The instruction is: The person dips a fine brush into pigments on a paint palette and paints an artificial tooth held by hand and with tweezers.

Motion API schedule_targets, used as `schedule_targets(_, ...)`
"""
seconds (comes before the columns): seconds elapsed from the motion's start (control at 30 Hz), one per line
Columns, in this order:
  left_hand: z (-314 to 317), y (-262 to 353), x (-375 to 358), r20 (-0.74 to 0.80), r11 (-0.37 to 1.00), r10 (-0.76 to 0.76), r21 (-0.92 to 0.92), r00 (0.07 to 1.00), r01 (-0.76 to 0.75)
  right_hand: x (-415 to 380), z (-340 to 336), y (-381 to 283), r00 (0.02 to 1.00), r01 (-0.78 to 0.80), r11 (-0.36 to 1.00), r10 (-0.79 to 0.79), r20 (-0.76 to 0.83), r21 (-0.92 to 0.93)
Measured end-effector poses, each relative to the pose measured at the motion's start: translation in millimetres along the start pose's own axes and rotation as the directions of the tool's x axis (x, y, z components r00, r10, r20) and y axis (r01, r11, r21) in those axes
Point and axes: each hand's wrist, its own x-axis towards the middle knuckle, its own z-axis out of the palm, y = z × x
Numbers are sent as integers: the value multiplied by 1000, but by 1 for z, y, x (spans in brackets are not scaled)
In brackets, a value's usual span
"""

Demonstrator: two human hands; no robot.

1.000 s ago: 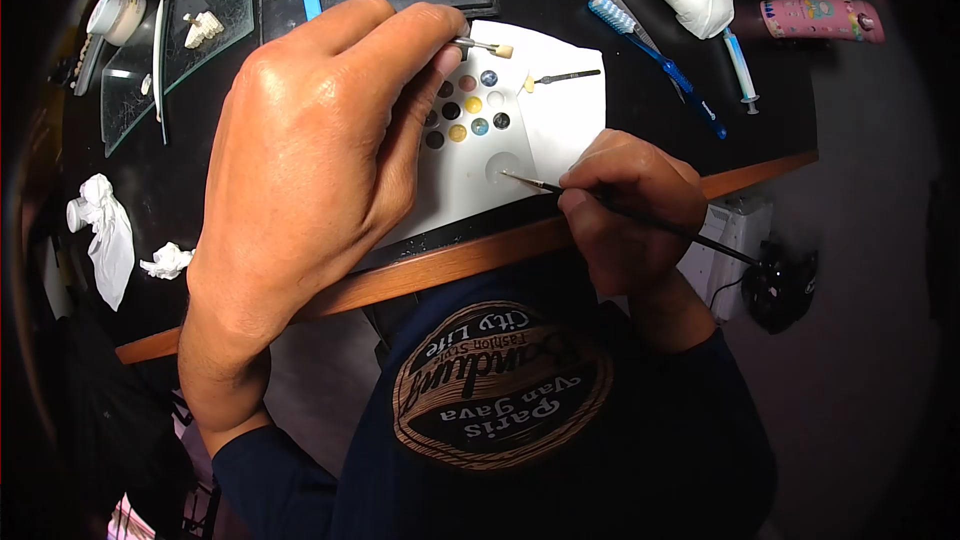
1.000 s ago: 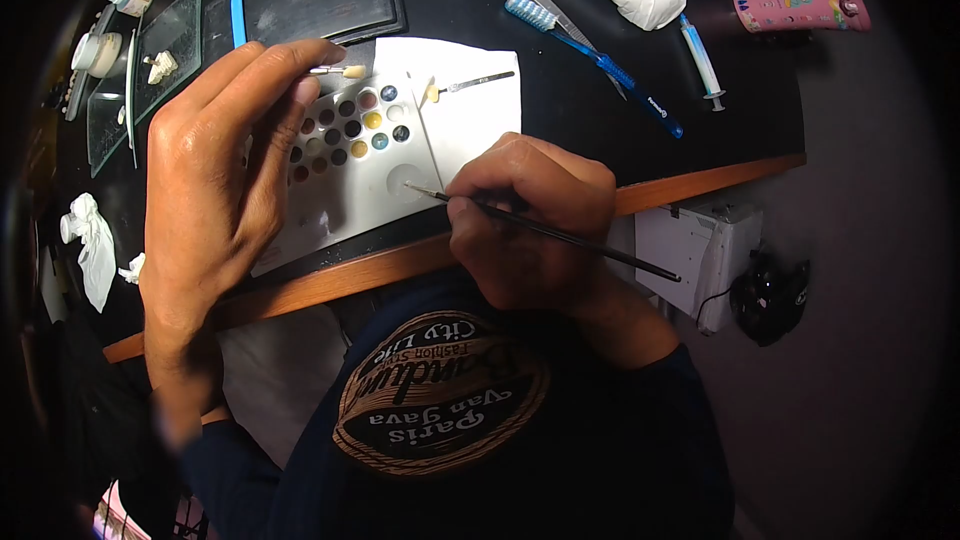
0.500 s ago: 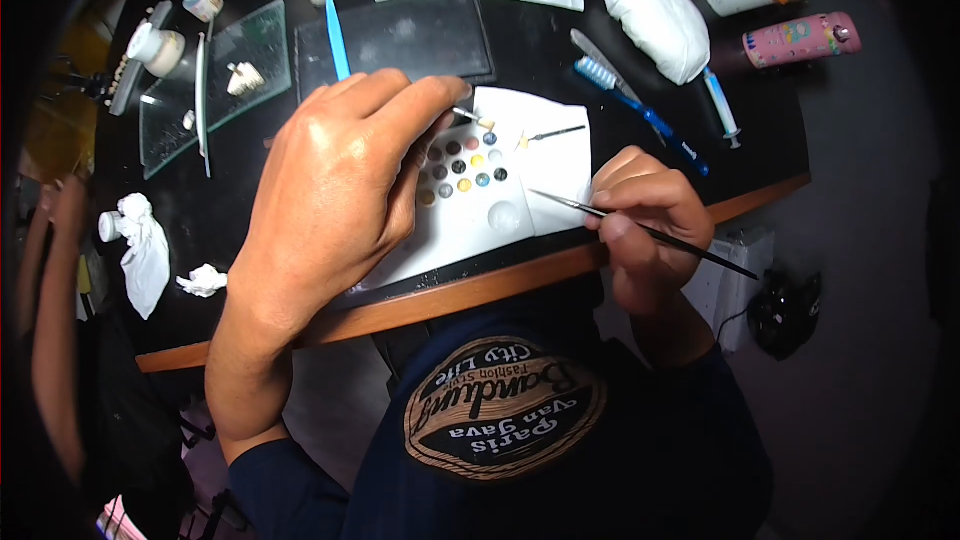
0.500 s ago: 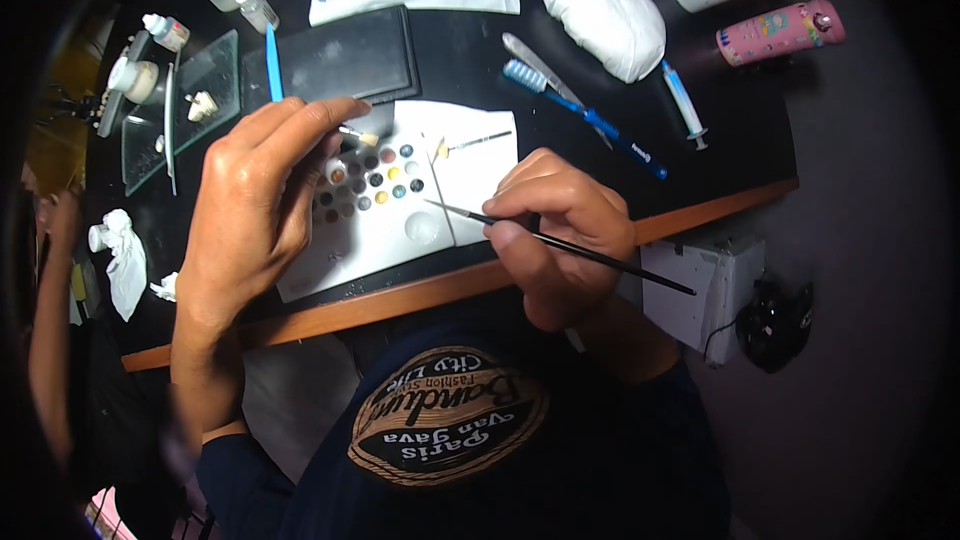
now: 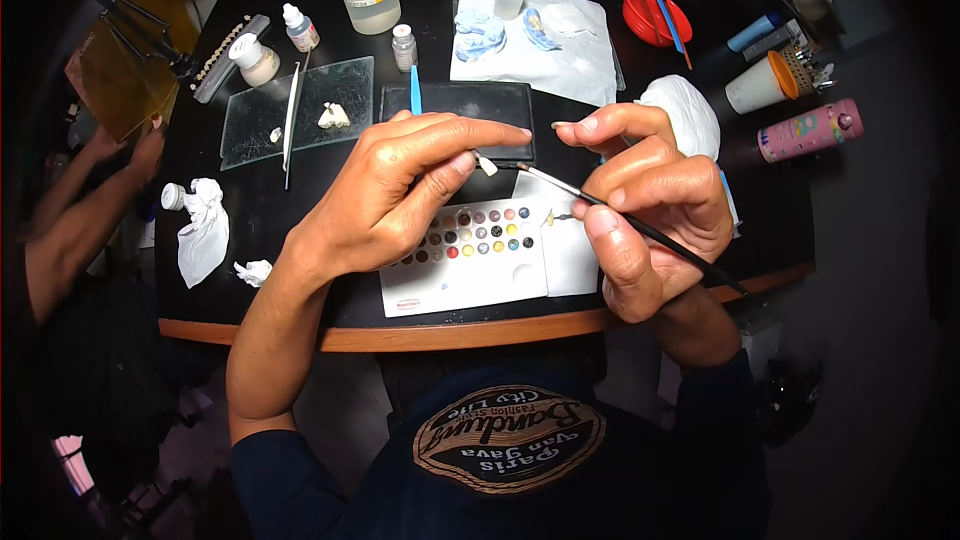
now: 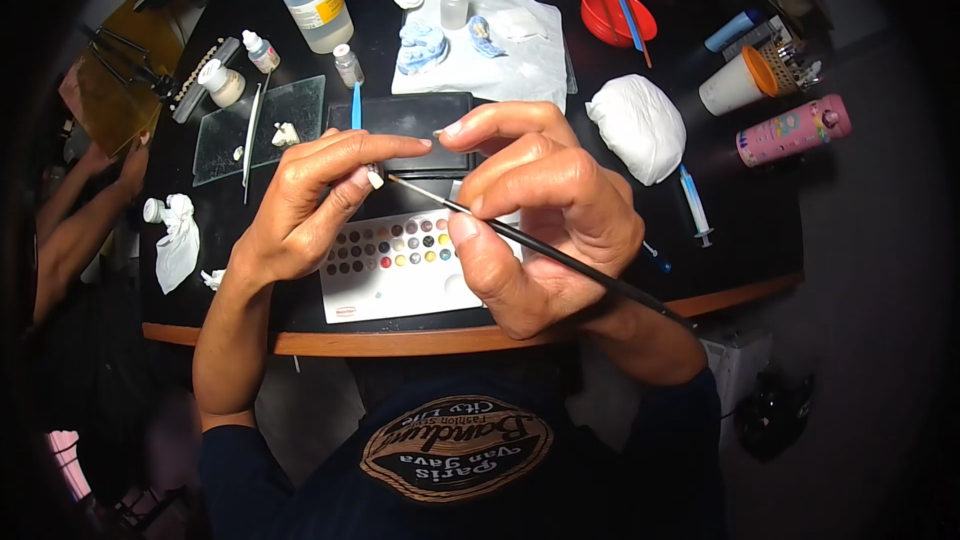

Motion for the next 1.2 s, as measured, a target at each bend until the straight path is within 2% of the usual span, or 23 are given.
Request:
schedule_targets(0.07, -3, -1, -1, 22, 1000, -28, -6, 999, 28, -4, 0, -3, 998, -59, 998, 59, 7, 10)
schedule_targets(0.13, -2, -1, -1, 26, 998, -53, -41, 998, 54, -8, 12, 2, 995, -31, 999, 34, -94, 31)
schedule_targets(0.23, -1, 0, -2, 34, 993, -59, -102, 998, 63, -8, 17, 1, 993, -26, 1000, 25, -116, -10)
schedule_targets(0.37, 8, -6, -1, -51, 991, 46, -125, 998, -52, -8, 19, 1, 994, 2, 998, -10, -106, -70)
schedule_targets(0.53, 7, -4, 0, -15, 993, 25, -111, 1000, -27, -12, 18, -1, 1000, -8, 1000, 8, -30, -26)
schedule_targets(0.63, 4, -2, -2, 64, 991, -66, -115, 996, 73, -13, 18, -2, 1000, -15, 999, 14, -11, -30)
schedule_targets(0.9, 5, -1, 0, 33, 989, -31, -142, 999, 35, -12, 19, -1, 1000, 2, 997, -3, -12, -71)
schedule_targets(1.07, 8, -3, -1, 15, 986, -26, -164, 1000, 28, -12, 26, 5, 993, 16, 993, -29, -118, -114)
schedule_targets(1.2, 8, -3, -1, 13, 988, -19, -151, 1000, 21, -12, 26, 4, 994, 13, 993, -26, -110, -118)
